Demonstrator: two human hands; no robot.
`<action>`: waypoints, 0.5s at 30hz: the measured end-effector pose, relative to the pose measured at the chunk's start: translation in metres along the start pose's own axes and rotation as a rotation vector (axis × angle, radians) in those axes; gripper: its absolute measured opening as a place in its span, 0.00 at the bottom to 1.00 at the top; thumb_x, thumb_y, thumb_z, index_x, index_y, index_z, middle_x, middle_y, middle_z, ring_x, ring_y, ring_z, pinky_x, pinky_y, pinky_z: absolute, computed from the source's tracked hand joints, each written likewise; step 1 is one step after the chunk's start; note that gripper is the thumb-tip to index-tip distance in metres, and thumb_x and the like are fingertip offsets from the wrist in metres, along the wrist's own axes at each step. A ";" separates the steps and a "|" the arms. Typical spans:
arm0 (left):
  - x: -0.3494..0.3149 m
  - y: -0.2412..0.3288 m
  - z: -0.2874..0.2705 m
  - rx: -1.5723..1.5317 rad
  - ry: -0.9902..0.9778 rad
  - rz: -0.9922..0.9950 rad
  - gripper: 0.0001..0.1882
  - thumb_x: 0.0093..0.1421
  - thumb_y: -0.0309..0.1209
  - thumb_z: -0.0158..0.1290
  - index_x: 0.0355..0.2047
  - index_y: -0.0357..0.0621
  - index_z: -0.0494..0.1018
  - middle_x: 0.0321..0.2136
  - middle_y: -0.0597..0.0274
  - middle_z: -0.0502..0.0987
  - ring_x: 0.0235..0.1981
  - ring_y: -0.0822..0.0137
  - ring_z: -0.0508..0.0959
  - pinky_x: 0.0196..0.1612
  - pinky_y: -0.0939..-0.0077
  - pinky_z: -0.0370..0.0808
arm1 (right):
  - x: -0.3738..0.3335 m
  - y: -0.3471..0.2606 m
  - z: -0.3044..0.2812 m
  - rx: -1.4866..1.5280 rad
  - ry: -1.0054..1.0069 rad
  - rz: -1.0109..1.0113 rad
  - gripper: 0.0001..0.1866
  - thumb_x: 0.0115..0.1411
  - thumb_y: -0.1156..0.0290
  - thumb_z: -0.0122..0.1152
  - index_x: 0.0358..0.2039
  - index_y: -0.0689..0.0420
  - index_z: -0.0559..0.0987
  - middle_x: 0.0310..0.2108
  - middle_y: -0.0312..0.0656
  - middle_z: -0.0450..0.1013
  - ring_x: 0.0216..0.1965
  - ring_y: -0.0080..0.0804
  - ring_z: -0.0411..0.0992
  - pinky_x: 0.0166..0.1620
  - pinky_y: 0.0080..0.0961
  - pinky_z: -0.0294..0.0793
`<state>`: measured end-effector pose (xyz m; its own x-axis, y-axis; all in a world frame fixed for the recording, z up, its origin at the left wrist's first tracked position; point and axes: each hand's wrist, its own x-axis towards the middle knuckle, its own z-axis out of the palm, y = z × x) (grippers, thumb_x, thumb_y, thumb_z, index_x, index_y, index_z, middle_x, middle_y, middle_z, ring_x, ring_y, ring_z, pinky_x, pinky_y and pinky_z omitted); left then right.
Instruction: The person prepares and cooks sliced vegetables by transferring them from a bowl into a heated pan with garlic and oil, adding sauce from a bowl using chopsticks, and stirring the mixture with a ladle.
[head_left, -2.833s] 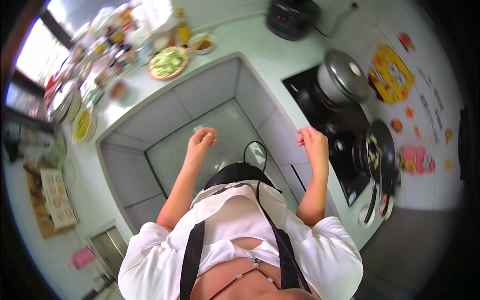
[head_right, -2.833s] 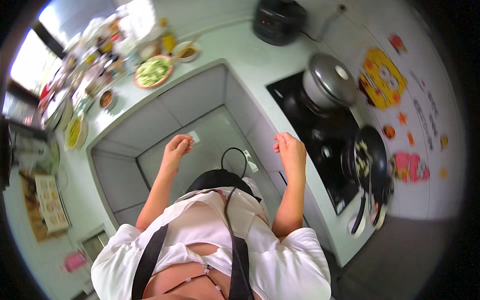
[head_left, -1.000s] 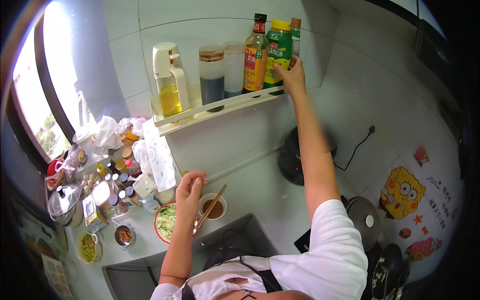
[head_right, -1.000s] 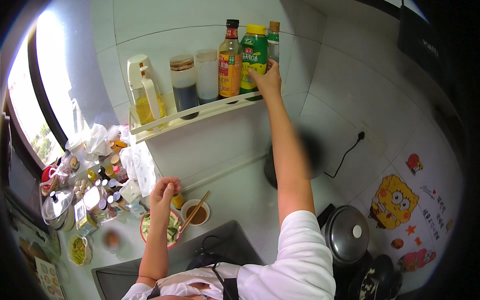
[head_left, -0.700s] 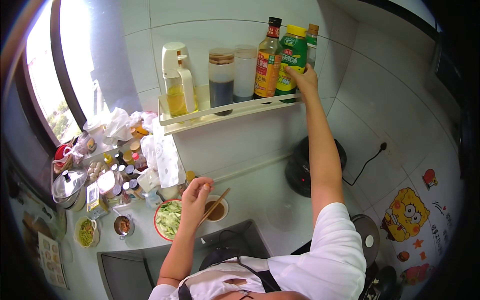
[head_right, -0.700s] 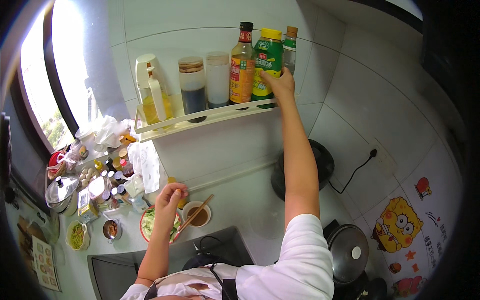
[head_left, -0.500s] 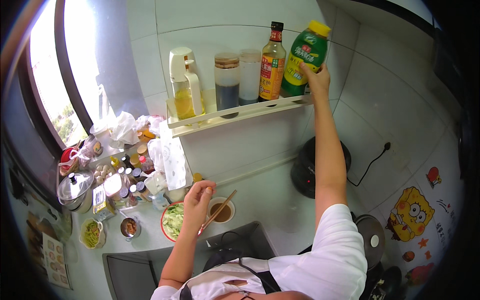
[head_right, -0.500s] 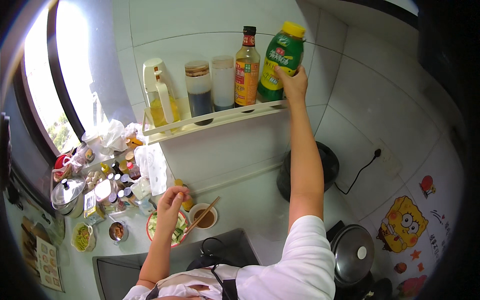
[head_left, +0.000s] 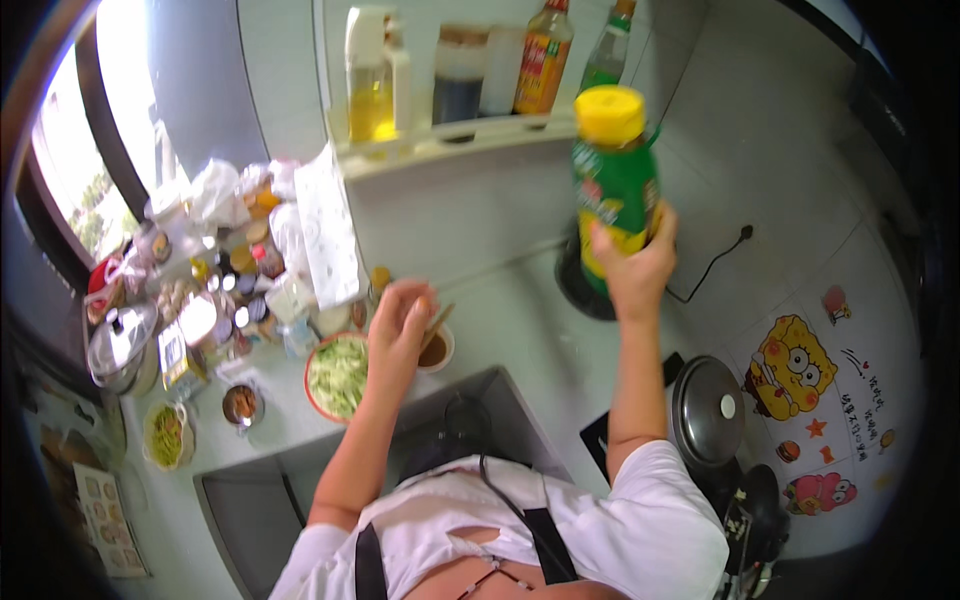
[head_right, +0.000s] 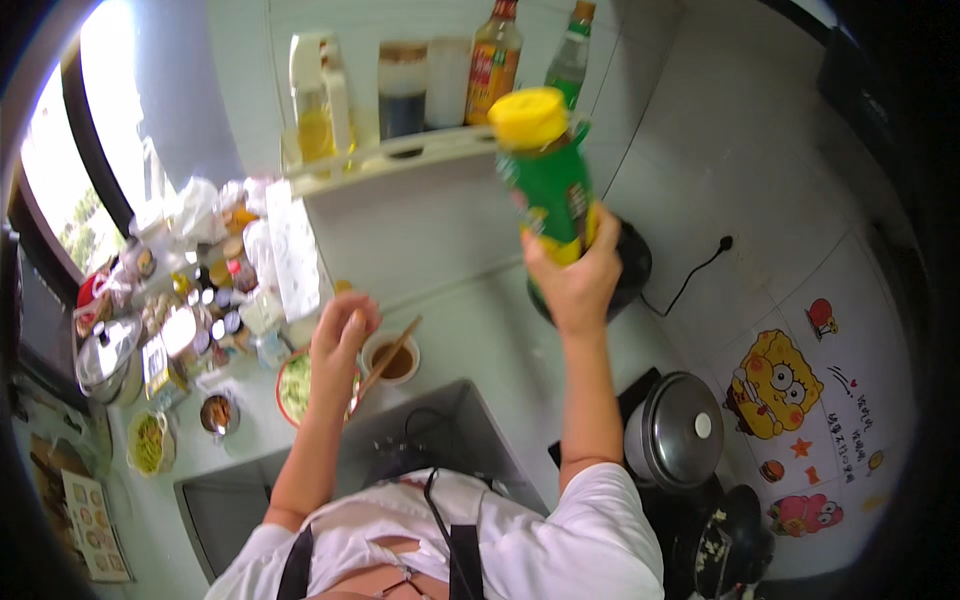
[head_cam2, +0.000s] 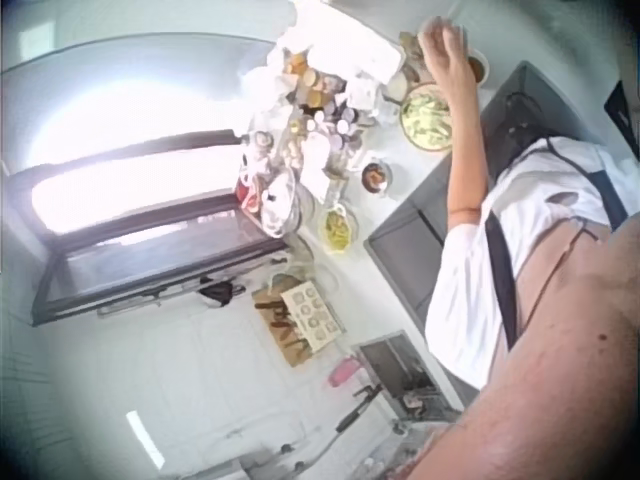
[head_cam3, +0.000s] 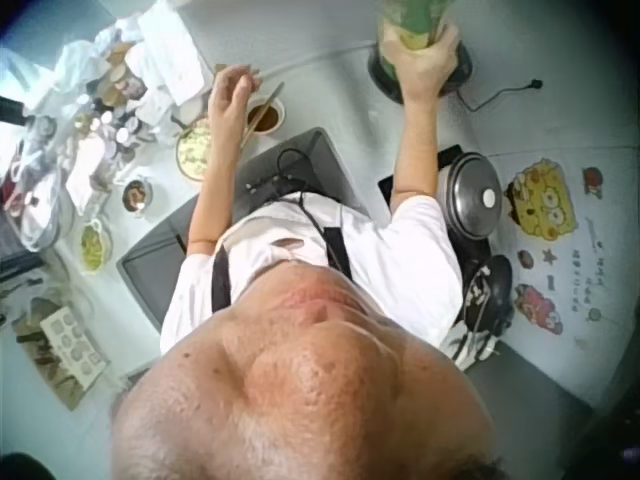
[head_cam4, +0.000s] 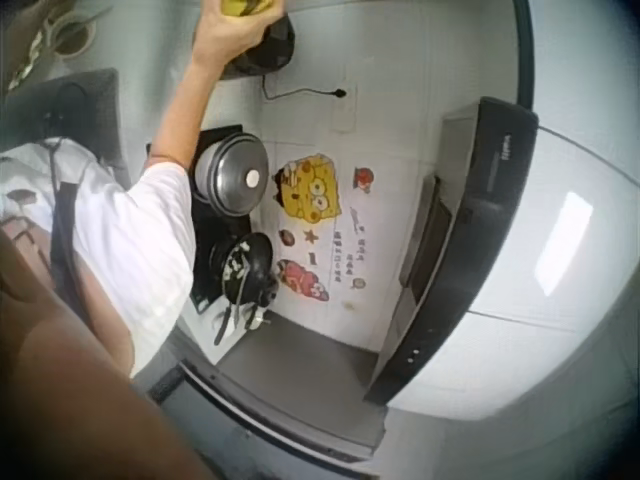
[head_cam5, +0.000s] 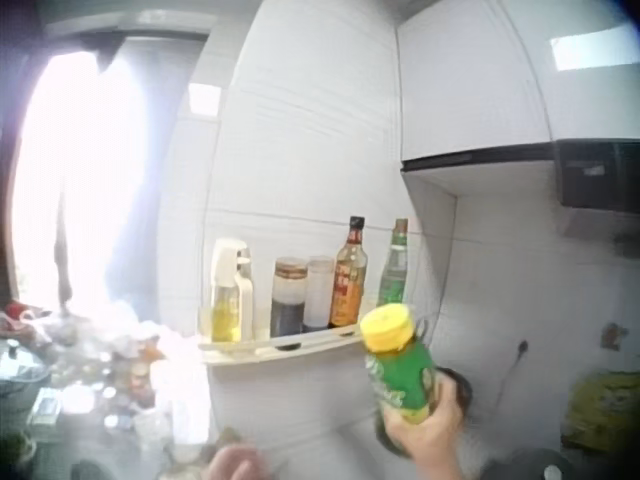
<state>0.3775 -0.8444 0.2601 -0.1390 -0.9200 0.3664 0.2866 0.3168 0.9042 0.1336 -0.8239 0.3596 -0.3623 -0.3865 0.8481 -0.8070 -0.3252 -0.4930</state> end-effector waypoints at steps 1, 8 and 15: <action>0.003 0.001 0.008 -0.024 0.006 0.014 0.16 0.60 0.31 0.45 0.46 0.36 0.63 0.40 0.58 0.69 0.40 0.69 0.69 0.46 0.75 0.66 | -0.027 0.000 -0.001 0.016 -0.015 -0.002 0.32 0.37 0.69 0.69 0.44 0.62 0.66 0.34 0.47 0.72 0.34 0.37 0.74 0.38 0.28 0.72; -0.004 -0.032 0.033 -0.024 -0.084 0.010 0.25 0.59 0.31 0.46 0.54 0.37 0.53 0.49 0.55 0.62 0.51 0.66 0.64 0.53 0.72 0.61 | -0.173 0.005 0.019 -0.018 -0.261 0.088 0.33 0.36 0.72 0.70 0.45 0.61 0.67 0.36 0.49 0.72 0.33 0.44 0.73 0.37 0.30 0.73; -0.045 -0.066 0.031 0.038 0.007 -0.063 0.24 0.57 0.33 0.48 0.50 0.34 0.57 0.41 0.52 0.69 0.43 0.65 0.70 0.46 0.74 0.66 | -0.229 0.007 0.006 -0.120 -0.434 0.079 0.35 0.35 0.71 0.70 0.47 0.59 0.67 0.38 0.49 0.71 0.36 0.46 0.72 0.38 0.32 0.72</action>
<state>0.3358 -0.8167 0.1902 -0.1494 -0.9399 0.3071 0.2413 0.2665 0.9331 0.2141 -0.7430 0.1603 -0.2167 -0.7402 0.6365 -0.8422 -0.1880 -0.5054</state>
